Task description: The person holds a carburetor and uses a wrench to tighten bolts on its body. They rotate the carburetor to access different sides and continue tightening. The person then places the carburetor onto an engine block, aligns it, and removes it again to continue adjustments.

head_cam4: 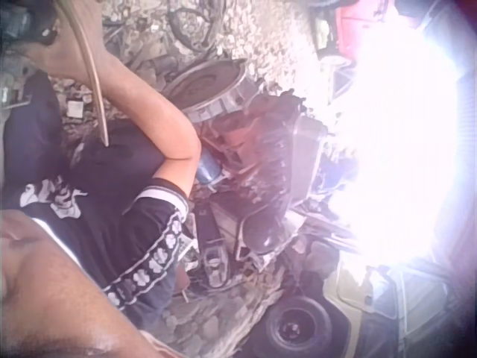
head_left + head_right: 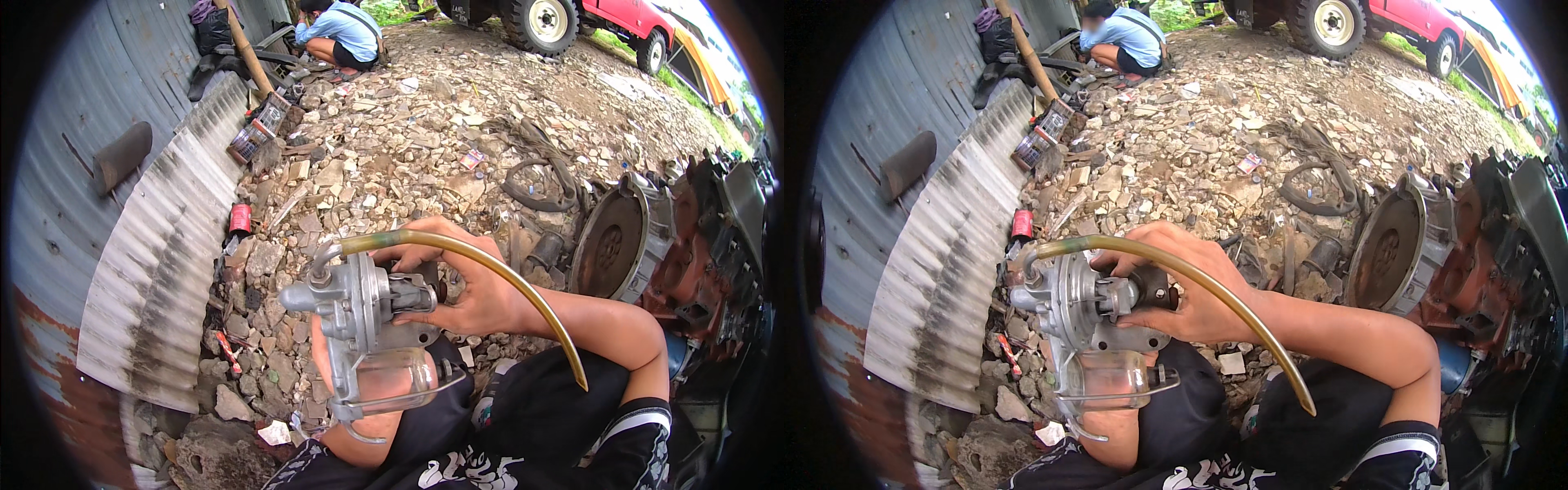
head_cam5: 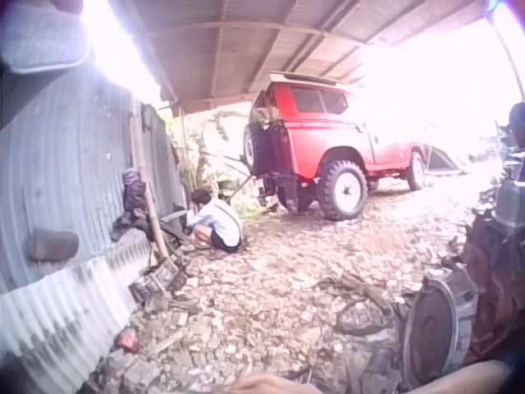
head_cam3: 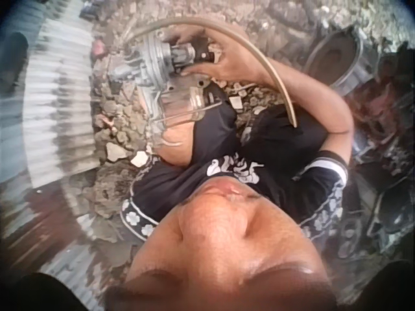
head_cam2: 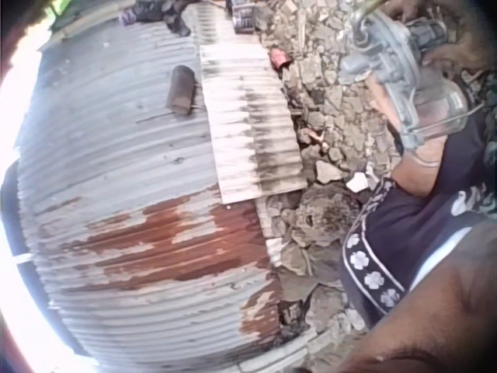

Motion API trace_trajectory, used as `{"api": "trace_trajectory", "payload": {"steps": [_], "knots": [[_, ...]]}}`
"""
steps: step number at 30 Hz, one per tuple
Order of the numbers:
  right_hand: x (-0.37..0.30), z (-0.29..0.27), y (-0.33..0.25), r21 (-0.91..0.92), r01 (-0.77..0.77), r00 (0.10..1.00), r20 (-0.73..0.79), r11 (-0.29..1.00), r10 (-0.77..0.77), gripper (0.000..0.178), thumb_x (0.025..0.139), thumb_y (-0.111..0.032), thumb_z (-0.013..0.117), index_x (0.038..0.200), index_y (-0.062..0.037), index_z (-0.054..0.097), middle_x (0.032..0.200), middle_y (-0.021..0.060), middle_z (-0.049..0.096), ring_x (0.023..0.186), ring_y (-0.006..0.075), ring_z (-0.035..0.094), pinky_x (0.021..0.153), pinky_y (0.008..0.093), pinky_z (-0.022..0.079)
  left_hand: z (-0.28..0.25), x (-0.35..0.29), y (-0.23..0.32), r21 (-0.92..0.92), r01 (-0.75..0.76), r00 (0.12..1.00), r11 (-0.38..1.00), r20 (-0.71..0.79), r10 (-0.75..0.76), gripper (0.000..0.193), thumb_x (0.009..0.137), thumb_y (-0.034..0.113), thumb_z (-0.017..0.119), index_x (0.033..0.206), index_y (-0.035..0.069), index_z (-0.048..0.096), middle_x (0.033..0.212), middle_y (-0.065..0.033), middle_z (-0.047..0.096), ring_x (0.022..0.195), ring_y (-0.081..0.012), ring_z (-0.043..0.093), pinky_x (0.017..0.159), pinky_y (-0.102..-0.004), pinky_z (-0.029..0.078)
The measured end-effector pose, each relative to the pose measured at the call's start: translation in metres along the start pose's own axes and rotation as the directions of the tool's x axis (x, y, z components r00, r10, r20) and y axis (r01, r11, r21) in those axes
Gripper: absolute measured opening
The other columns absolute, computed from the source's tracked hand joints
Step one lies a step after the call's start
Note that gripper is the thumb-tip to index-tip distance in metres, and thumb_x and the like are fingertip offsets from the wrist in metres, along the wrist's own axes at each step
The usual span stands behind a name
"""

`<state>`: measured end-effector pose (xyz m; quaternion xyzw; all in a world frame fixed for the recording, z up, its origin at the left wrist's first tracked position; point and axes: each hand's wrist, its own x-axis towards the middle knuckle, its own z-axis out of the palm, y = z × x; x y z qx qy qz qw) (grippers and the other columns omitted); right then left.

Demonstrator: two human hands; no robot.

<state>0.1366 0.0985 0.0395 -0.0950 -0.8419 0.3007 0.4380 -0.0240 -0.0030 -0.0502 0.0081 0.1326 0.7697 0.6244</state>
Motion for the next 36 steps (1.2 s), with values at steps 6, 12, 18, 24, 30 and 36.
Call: {"api": "trace_trajectory", "payload": {"steps": [6, 12, 18, 24, 30, 36], "knots": [[-0.001, 0.004, 0.005, -0.080, 0.087, 0.996, 0.005, 0.993, -0.087, 0.051, 0.071, -0.018, 0.092, 0.109, -0.0075, 0.060, 0.130, 0.0122, 0.066, 0.121, 0.0325, 0.061, 0.097, 0.0436, 0.053, 0.015, -0.008, 0.001, -0.017, -0.002, 0.998, 1.000, 0.064, 0.003, 0.058, 0.103, 0.043, 0.051, 0.146, 0.005, 0.047, 0.143, -0.0183, 0.054, 0.129, -0.0336, 0.054, 0.107, -0.0506, 0.048], [0.001, 0.006, 0.007, -0.086, 0.099, 0.995, -0.003, 0.991, -0.099, 0.051, 0.069, -0.022, 0.091, 0.110, -0.0094, 0.062, 0.128, 0.0055, 0.068, 0.118, 0.0290, 0.060, 0.093, 0.0417, 0.054, 0.027, -0.016, 0.005, -0.032, 0.020, 0.990, 0.999, 0.138, -0.015, 0.060, 0.101, 0.039, 0.055, 0.149, 0.006, 0.043, 0.150, -0.0187, 0.047, 0.138, -0.0346, 0.045, 0.111, -0.0514, 0.045], [0.005, 0.004, -0.002, -0.169, 0.059, 0.998, -0.005, 0.984, -0.061, 0.052, 0.068, -0.025, 0.094, 0.104, -0.0068, 0.062, 0.123, 0.0142, 0.071, 0.116, 0.0309, 0.063, 0.095, 0.0411, 0.054, 0.022, -0.011, 0.009, -0.040, 0.044, 0.991, 0.998, 0.125, -0.039, 0.061, 0.100, 0.037, 0.057, 0.151, 0.007, 0.041, 0.153, -0.0182, 0.042, 0.141, -0.0348, 0.039, 0.112, -0.0524, 0.043], [0.006, 0.002, -0.010, -0.240, -0.029, 0.997, -0.070, 0.970, 0.012, 0.054, 0.061, -0.030, 0.096, 0.104, -0.0090, 0.071, 0.114, 0.0092, 0.072, 0.111, 0.0255, 0.066, 0.089, 0.0369, 0.057, 0.020, -0.010, 0.009, -0.041, 0.033, 0.992, 0.999, 0.119, -0.027, 0.063, 0.098, 0.035, 0.059, 0.152, 0.009, 0.039, 0.155, -0.0177, 0.037, 0.143, -0.0350, 0.032, 0.113, -0.0535, 0.041], [0.002, 0.006, -0.017, -0.247, -0.067, 0.990, -0.134, 0.967, 0.035, 0.059, 0.057, -0.028, 0.095, 0.111, -0.0137, 0.074, 0.103, 0.0017, 0.074, 0.106, 0.0228, 0.068, 0.083, 0.0361, 0.059, 0.019, -0.011, 0.012, -0.043, 0.013, 0.992, 0.999, 0.123, -0.008, 0.066, 0.097, 0.033, 0.061, 0.154, 0.010, 0.037, 0.158, -0.0172, 0.033, 0.146, -0.0353, 0.026, 0.114, -0.0546, 0.039], [0.001, 0.007, -0.017, -0.215, -0.058, 0.986, -0.163, 0.975, 0.022, 0.057, 0.057, -0.029, 0.095, 0.108, -0.0148, 0.075, 0.104, 0.0041, 0.071, 0.101, 0.0233, 0.069, 0.081, 0.0359, 0.058, 0.024, -0.007, 0.019, -0.038, -0.007, 0.988, 0.999, 0.151, 0.012, 0.069, 0.096, 0.030, 0.063, 0.155, 0.011, 0.035, 0.160, -0.0167, 0.028, 0.148, -0.0355, 0.020, 0.115, -0.0557, 0.038]]}}
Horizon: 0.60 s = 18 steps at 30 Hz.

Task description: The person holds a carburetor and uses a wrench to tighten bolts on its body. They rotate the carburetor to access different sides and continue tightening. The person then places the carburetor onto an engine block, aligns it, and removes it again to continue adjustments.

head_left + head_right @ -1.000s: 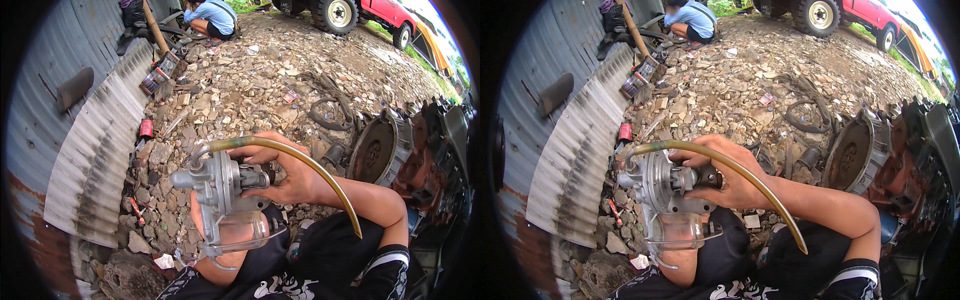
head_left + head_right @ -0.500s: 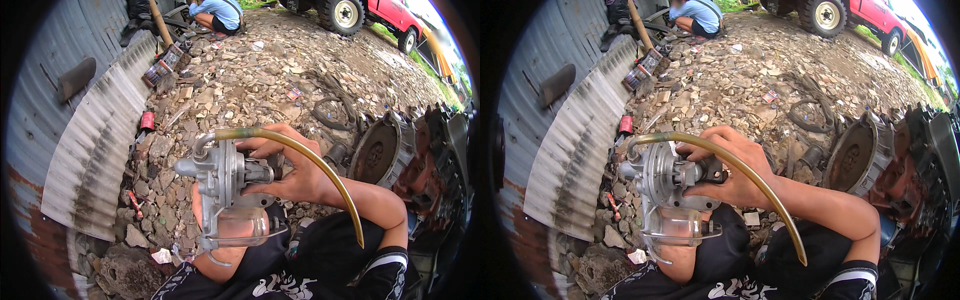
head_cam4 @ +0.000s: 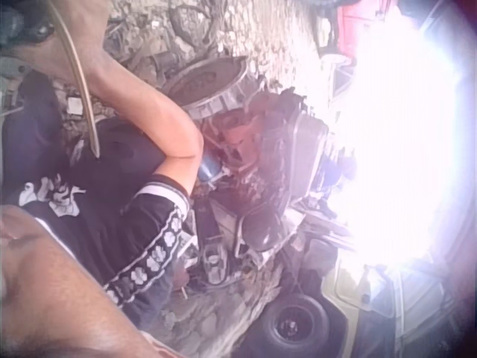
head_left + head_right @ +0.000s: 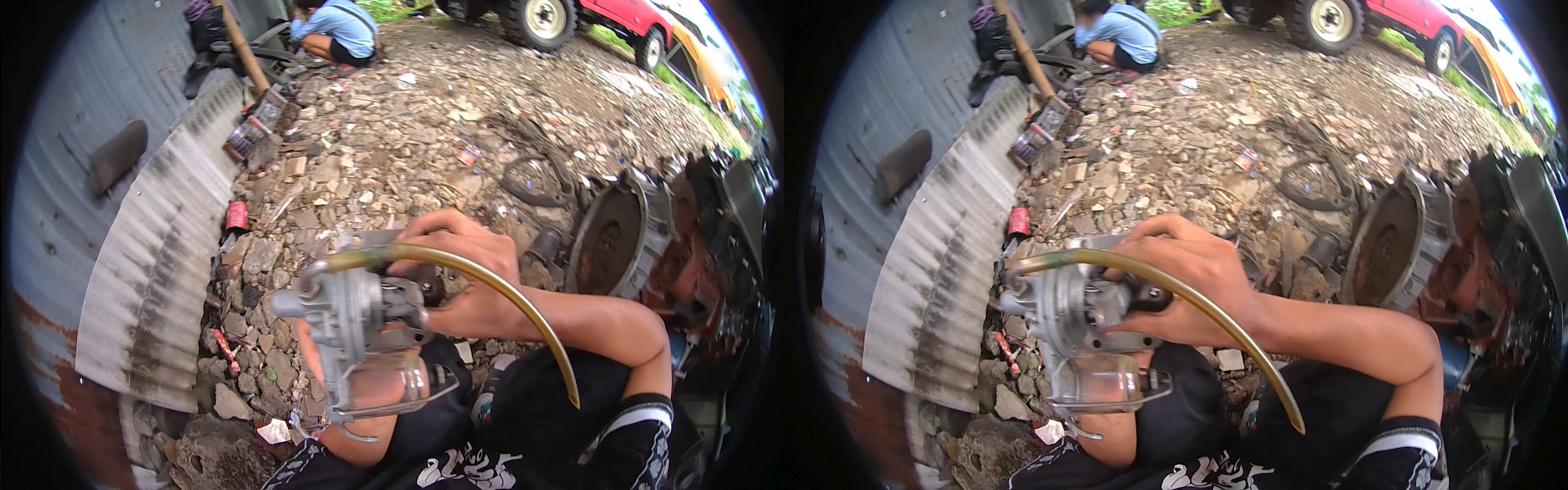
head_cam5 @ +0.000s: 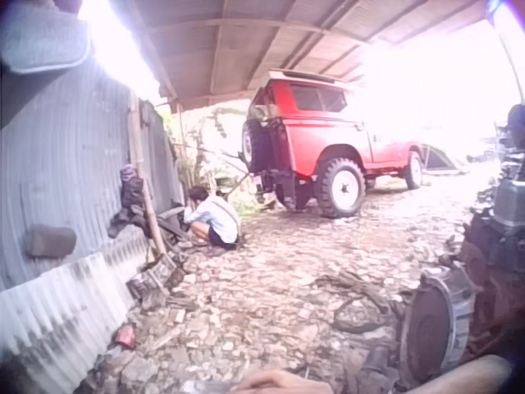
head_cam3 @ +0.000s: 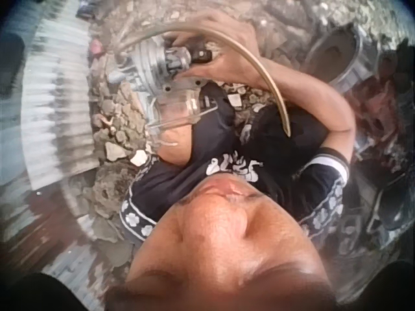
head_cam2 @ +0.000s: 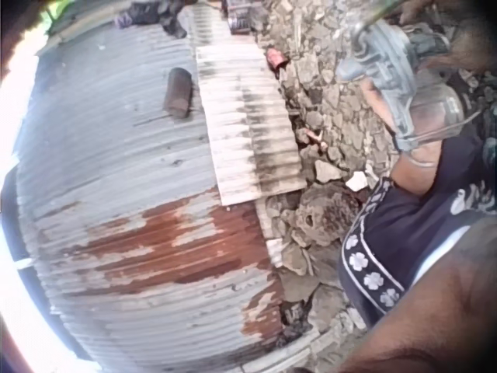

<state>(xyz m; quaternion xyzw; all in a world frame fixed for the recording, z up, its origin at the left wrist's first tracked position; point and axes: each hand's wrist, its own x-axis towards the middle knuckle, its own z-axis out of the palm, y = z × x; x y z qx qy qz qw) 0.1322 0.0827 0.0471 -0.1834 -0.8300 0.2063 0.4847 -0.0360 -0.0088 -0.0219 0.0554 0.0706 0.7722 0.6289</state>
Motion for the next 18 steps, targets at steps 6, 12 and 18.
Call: {"api": "trace_trajectory", "payload": {"steps": [6, 12, 18], "knots": [[-0.007, 0.008, 0.014, 0.047, 0.032, 0.999, -0.006, 0.998, -0.032, 0.061, 0.066, -0.034, 0.092, 0.118, -0.0123, 0.068, 0.123, 0.0115, 0.064, 0.116, 0.0291, 0.063, 0.095, 0.0428, 0.053, 0.018, 0.011, -0.003, -0.066, 0.057, 0.995, 0.996, 0.087, -0.051, 0.072, 0.094, 0.028, 0.065, 0.157, 0.013, 0.032, 0.163, -0.0161, 0.023, 0.151, -0.0358, 0.014, 0.117, -0.0568, 0.036], [-0.040, -0.017, 0.062, -0.130, -0.045, 0.994, -0.105, 0.991, 0.031, 0.066, 0.095, -0.051, 0.062, 0.139, -0.0024, 0.051, 0.140, 0.0219, 0.053, 0.128, 0.0350, 0.056, 0.105, 0.0470, 0.047, 0.019, 0.017, -0.008, -0.150, 0.166, 0.981, 0.975, 0.129, -0.147, 0.076, 0.093, 0.026, 0.067, 0.158, 0.014, 0.030, 0.166, -0.0156, 0.018, 0.153, -0.0360, 0.008, 0.118, -0.0578, 0.034], [-0.096, -0.048, 0.148, 0.338, -0.891, 0.338, 0.047, 0.303, 0.940, 0.045, 0.106, -0.040, 0.051, 0.135, -0.0053, 0.054, 0.133, 0.0154, 0.060, 0.113, 0.0251, 0.062, 0.095, 0.0413, 0.052, 0.024, 0.019, 0.000, -0.195, 0.233, 0.966, 0.953, 0.160, -0.203, 0.080, 0.092, 0.023, 0.069, 0.160, 0.015, 0.028, 0.168, -0.0151, 0.014, 0.156, -0.0362, 0.002, 0.119, -0.0589, 0.033]]}}
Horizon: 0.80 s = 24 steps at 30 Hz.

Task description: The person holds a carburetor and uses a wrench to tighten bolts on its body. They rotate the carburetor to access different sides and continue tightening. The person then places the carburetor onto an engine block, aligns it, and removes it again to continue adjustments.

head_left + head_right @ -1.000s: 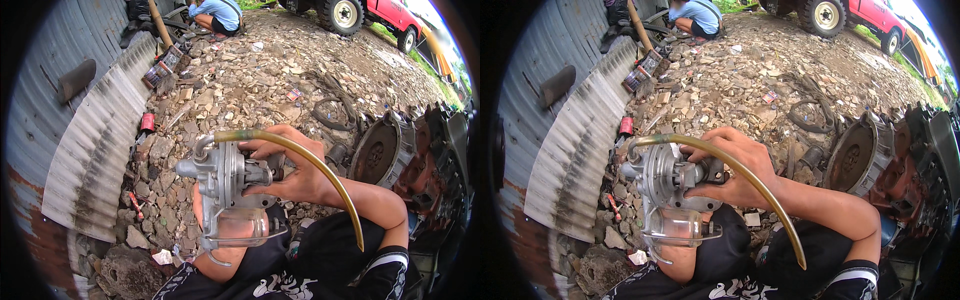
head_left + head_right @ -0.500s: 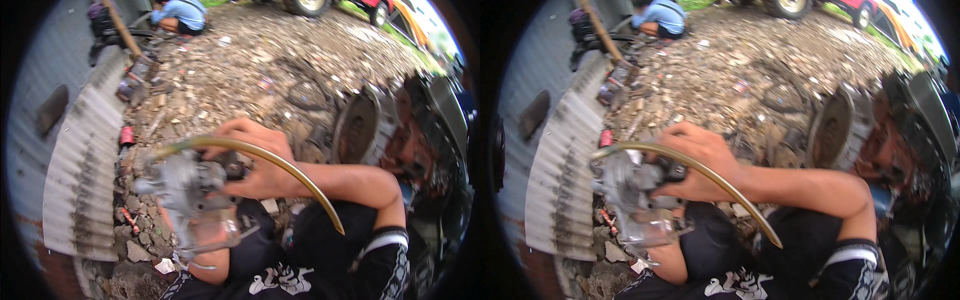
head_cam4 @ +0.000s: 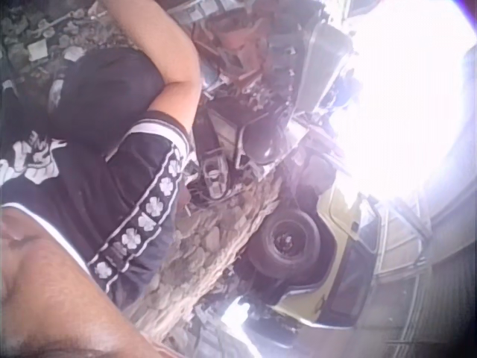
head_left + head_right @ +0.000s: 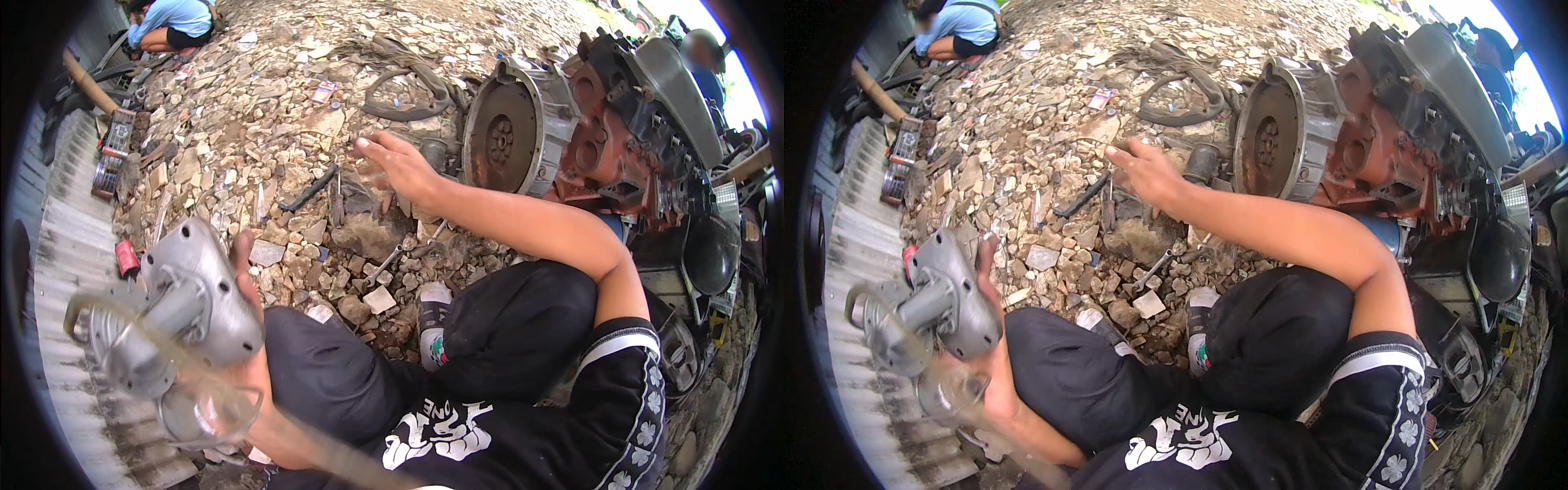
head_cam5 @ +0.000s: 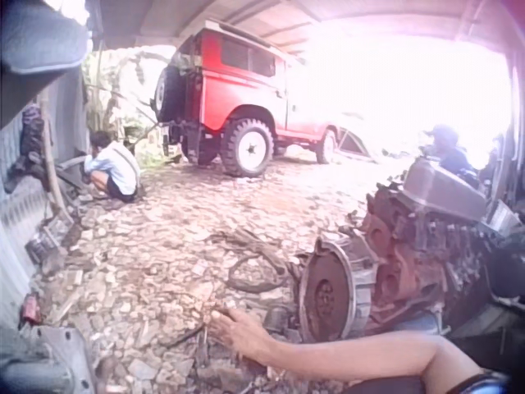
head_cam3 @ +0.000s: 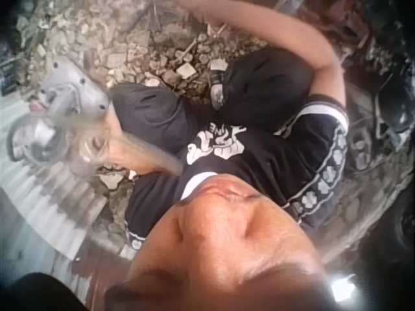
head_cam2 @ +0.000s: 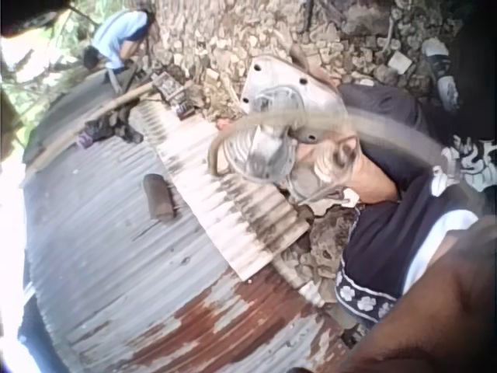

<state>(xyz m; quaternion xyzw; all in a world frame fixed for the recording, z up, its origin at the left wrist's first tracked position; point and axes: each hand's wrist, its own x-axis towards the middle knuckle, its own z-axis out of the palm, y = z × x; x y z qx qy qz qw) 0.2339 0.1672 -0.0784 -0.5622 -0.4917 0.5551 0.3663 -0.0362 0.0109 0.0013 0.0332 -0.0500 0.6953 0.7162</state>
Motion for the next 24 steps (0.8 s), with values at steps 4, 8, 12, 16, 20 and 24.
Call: {"api": "trace_trajectory", "payload": {"steps": [4, 8, 12, 16, 20, 24], "knots": [[0.046, -0.037, 0.092, 0.278, -0.348, 0.932, 0.002, 0.895, 0.362, 0.040, 0.104, -0.037, 0.057, 0.127, -0.0048, 0.058, 0.120, 0.0102, 0.067, 0.097, 0.0216, 0.066, 0.081, 0.0361, 0.054, 0.006, 0.001, 0.013, -0.079, 0.171, 0.980, 0.982, -0.092, -0.178, 0.083, 0.092, 0.022, 0.068, 0.162, 0.017, 0.023, 0.170, -0.0140, 0.011, 0.157, -0.0329, 0.003, 0.121, -0.0588, 0.028], [0.066, -0.050, 0.224, -0.545, -0.120, 0.988, -0.148, 0.830, 0.046, 0.023, 0.095, -0.024, 0.065, 0.102, -0.0031, 0.072, 0.099, 0.0130, 0.074, 0.085, 0.0278, 0.071, 0.077, 0.0412, 0.057, -0.003, 0.007, 0.022, 0.069, 0.128, 0.990, 0.989, -0.072, -0.123, 0.085, 0.093, 0.023, 0.065, 0.163, 0.016, 0.018, 0.171, -0.0135, 0.008, 0.157, -0.0269, 0.008, 0.123, -0.0570, 0.023], [0.064, -0.076, 0.238, -0.970, 0.125, 0.980, 0.153, 0.210, 0.123, 0.016, 0.087, -0.013, 0.064, 0.094, -0.0059, 0.076, 0.096, 0.0169, 0.075, 0.097, 0.0364, 0.072, 0.080, 0.0466, 0.059, 0.000, 0.014, 0.034, 0.086, -0.005, 0.991, 0.996, -0.135, 0.017, 0.083, 0.094, 0.024, 0.062, 0.163, 0.014, 0.017, 0.170, -0.0140, 0.008, 0.157, -0.0268, 0.009, 0.122, -0.0572, 0.021], [0.059, -0.085, 0.260, -0.980, 0.178, 0.981, 0.184, 0.087, 0.063, 0.020, 0.086, -0.012, 0.062, 0.095, -0.0078, 0.079, 0.097, 0.0137, 0.076, 0.093, 0.0333, 0.073, 0.078, 0.0470, 0.059, 0.006, 0.013, 0.035, 0.112, -0.081, 0.980, 0.990, -0.170, 0.099, 0.082, 0.095, 0.024, 0.060, 0.163, 0.012, 0.016, 0.170, -0.0146, 0.009, 0.157, -0.0285, 0.009, 0.121, -0.0576, 0.021], [0.049, -0.101, 0.277, -0.922, 0.372, 0.928, 0.369, -0.110, 0.048, 0.020, 0.086, -0.016, 0.061, 0.090, -0.0105, 0.080, 0.094, 0.0115, 0.076, 0.089, 0.0312, 0.074, 0.073, 0.0441, 0.059, 0.004, 0.011, 0.032, 0.109, -0.131, 0.967, 0.985, -0.204, 0.151, 0.080, 0.096, 0.024, 0.057, 0.163, 0.010, 0.016, 0.170, -0.0152, 0.010, 0.157, -0.0301, 0.010, 0.121, -0.0580, 0.021], [0.044, -0.107, 0.277, -0.884, 0.442, 0.897, 0.437, -0.152, 0.066, 0.016, 0.083, -0.017, 0.062, 0.084, -0.0107, 0.077, 0.091, 0.0091, 0.073, 0.089, 0.0295, 0.073, 0.074, 0.0437, 0.058, 0.008, 0.007, 0.034, 0.123, -0.185, 0.957, 0.975, -0.202, 0.207, 0.079, 0.096, 0.024, 0.055, 0.162, 0.008, 0.015, 0.170, -0.0159, 0.011, 0.157, -0.0324, 0.010, 0.120, -0.0580, 0.022]]}}
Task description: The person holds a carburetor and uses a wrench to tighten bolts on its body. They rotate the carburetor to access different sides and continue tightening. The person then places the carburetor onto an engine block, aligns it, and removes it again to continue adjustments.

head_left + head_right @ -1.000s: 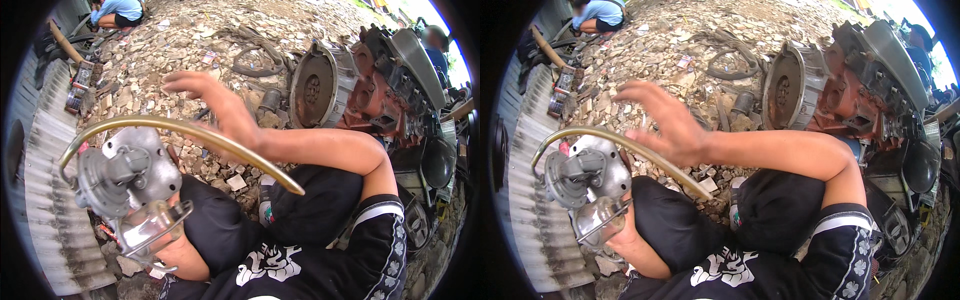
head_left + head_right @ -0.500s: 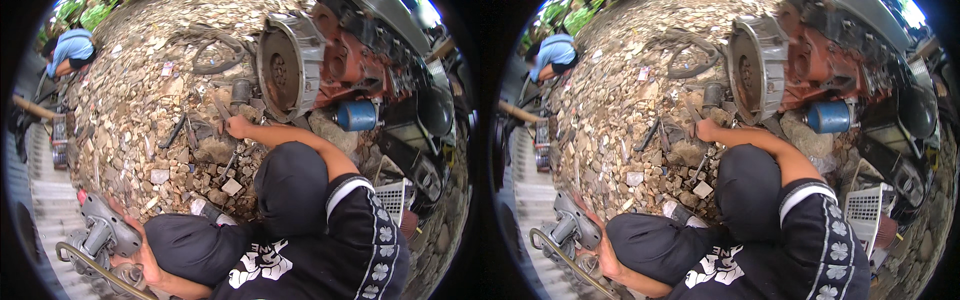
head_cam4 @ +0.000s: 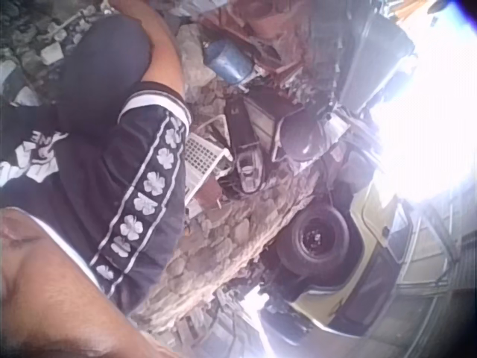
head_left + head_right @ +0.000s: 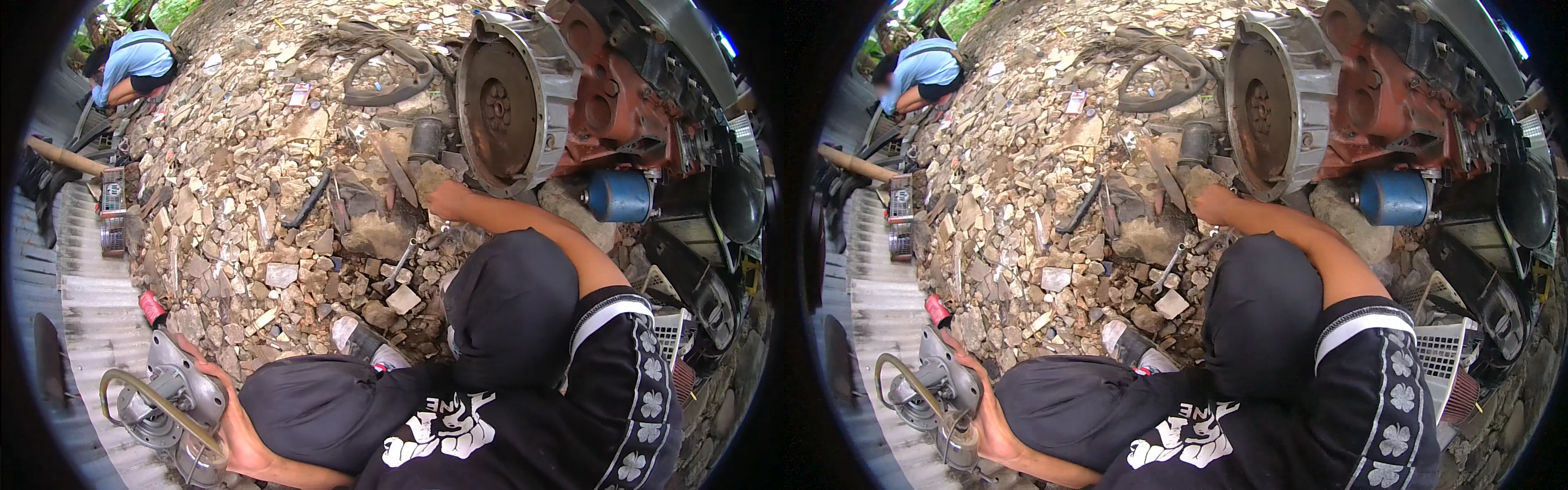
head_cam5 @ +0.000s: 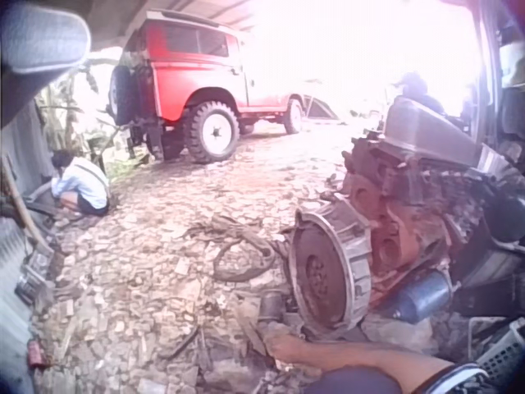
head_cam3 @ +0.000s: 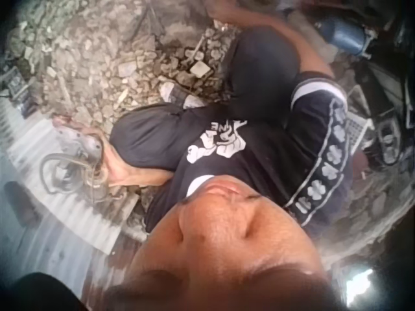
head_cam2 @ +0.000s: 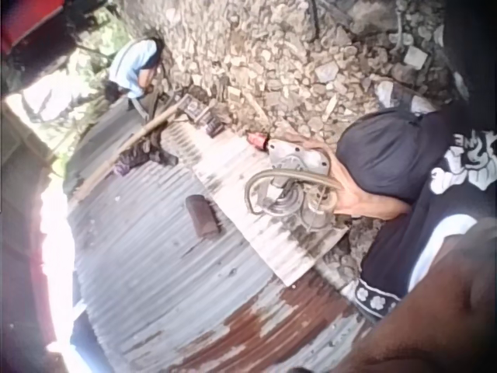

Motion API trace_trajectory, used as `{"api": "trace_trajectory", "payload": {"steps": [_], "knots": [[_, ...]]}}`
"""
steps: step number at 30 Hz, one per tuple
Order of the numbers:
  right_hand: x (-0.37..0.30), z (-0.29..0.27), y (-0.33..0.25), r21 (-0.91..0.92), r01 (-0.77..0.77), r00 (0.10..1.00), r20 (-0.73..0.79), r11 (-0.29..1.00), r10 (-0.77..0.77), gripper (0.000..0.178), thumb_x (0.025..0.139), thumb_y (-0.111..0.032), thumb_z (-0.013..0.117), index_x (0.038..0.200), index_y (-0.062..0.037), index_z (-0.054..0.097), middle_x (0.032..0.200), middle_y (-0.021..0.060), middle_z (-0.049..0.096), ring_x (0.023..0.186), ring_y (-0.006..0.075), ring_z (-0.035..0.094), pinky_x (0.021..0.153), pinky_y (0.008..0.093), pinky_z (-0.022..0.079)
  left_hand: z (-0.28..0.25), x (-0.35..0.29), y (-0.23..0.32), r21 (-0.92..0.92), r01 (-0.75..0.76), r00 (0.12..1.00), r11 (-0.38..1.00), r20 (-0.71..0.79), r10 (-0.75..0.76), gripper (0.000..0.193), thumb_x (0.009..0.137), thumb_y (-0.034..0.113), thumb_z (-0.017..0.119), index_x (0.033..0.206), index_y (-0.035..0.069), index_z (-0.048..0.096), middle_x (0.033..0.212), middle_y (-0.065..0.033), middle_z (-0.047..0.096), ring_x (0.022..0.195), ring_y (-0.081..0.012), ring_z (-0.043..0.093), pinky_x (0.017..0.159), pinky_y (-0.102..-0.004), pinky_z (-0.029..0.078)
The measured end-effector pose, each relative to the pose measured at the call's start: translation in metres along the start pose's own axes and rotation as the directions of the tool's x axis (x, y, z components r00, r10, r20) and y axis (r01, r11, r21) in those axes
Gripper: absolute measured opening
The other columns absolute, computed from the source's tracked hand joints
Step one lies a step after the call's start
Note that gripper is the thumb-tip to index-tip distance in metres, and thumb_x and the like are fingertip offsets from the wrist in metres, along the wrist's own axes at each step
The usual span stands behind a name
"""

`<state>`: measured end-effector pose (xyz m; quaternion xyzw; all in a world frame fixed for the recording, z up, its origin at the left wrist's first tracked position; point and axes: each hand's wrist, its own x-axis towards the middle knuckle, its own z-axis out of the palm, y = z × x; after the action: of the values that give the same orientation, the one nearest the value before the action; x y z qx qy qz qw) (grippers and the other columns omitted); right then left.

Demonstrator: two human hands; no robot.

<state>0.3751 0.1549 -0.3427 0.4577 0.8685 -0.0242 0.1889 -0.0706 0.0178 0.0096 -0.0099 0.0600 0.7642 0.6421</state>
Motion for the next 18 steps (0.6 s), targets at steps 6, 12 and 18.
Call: {"api": "trace_trajectory", "payload": {"steps": [6, 12, 18], "knots": [[-0.011, 0.001, 0.008, -0.096, 0.186, 0.978, -0.076, 0.978, -0.194, 0.018, 0.086, -0.023, 0.063, 0.084, -0.0103, 0.075, 0.090, 0.0083, 0.073, 0.085, 0.0303, 0.073, 0.072, 0.0437, 0.057, 0.001, 0.002, -0.001, 0.054, -0.053, 0.999, 0.997, -0.009, 0.053, 0.080, 0.096, 0.025, 0.055, 0.162, 0.006, 0.014, 0.169, -0.0166, 0.011, 0.156, -0.0355, 0.010, 0.119, -0.0581, 0.023], [-0.001, 0.006, 0.014, 0.156, 0.024, 0.995, -0.100, 0.987, -0.008, 0.021, 0.087, -0.026, 0.063, 0.101, -0.0102, 0.064, 0.085, 0.0100, 0.069, 0.083, 0.0303, 0.071, 0.069, 0.0463, 0.055, 0.003, 0.003, -0.004, 0.042, -0.029, 0.999, 0.999, 0.015, 0.029, 0.081, 0.095, 0.024, 0.056, 0.162, 0.006, 0.014, 0.169, -0.0177, 0.012, 0.156, -0.0360, 0.011, 0.119, -0.0583, 0.023], [-0.003, 0.017, 0.016, -0.036, 0.159, 0.979, -0.122, 0.987, -0.162, 0.016, 0.084, -0.023, 0.062, 0.089, -0.0090, 0.068, 0.095, 0.0107, 0.066, 0.086, 0.0313, 0.070, 0.071, 0.0451, 0.054, 0.005, 0.004, -0.006, 0.042, 0.006, 0.999, 0.999, 0.046, -0.008, 0.083, 0.094, 0.023, 0.057, 0.162, 0.005, 0.013, 0.168, -0.0188, 0.013, 0.155, -0.0366, 0.012, 0.119, -0.0585, 0.023]]}}
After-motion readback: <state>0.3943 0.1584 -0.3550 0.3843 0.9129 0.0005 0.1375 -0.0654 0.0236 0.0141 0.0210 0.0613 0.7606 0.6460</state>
